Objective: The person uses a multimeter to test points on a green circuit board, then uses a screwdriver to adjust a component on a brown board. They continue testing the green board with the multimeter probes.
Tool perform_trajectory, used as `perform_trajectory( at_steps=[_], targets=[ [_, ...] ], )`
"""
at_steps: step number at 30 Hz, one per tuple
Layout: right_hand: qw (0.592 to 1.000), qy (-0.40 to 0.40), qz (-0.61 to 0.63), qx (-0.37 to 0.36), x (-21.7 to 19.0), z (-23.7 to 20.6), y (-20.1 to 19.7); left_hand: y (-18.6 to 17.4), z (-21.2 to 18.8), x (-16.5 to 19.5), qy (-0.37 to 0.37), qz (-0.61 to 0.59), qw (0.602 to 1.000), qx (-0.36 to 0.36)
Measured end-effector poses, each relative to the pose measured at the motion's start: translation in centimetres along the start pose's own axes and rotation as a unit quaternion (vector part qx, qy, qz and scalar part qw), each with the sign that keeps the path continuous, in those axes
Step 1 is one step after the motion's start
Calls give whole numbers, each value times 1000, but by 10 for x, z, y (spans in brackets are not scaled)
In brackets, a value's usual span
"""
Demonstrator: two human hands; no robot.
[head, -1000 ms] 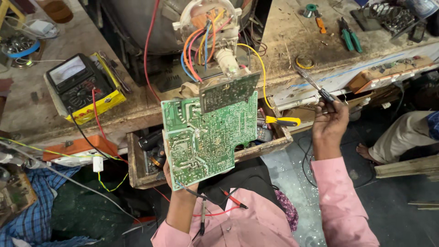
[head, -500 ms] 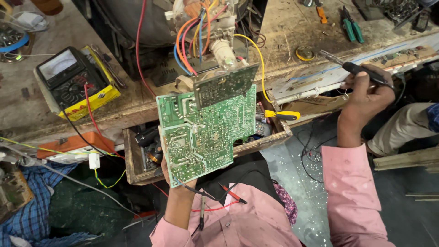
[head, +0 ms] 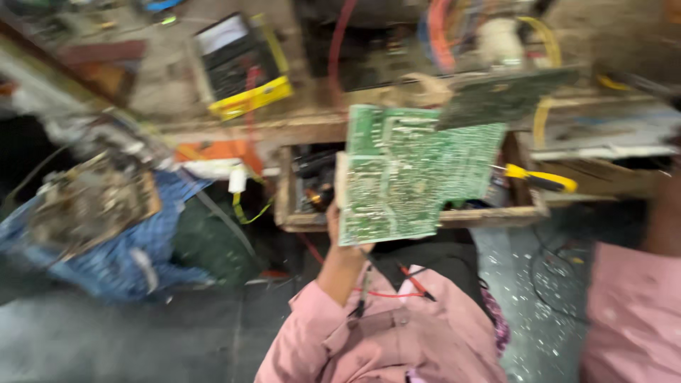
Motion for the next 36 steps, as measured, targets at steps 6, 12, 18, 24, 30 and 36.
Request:
perform_trajectory(
  at_steps=[6,12,18,24,30,36],
  targets=[
    [979,77,182,37,-5,-77,17,12,0,-3,-30,-20,999,-39],
    [936,74,343,29,-38,-141,5,12,-3,-2,-42,-21,998,-48],
    [902,123,409,-61,-78,-196,83,9,0,-2,-26,-11,999,-46],
    [903,116,404,-88,-106,-197,127,13,5,-3,-11,-1,1000,-19],
    [901,105,410,-93,-104,-200,129,18,4,-4,-40,-21,999,-23],
    [906,108,398,-98,-100,-201,128,17,3,-7,-34,-7,998,-55]
  ],
)
Point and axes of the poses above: each hand's wrist, its own z-axis towards the middle knuckle, its own y-axis out of the palm, x = y × z, the point moved 3 cm from there along z, towards the middle knuckle, and after that the axes turned 9 degrees about -y, right-handed, at the moved point
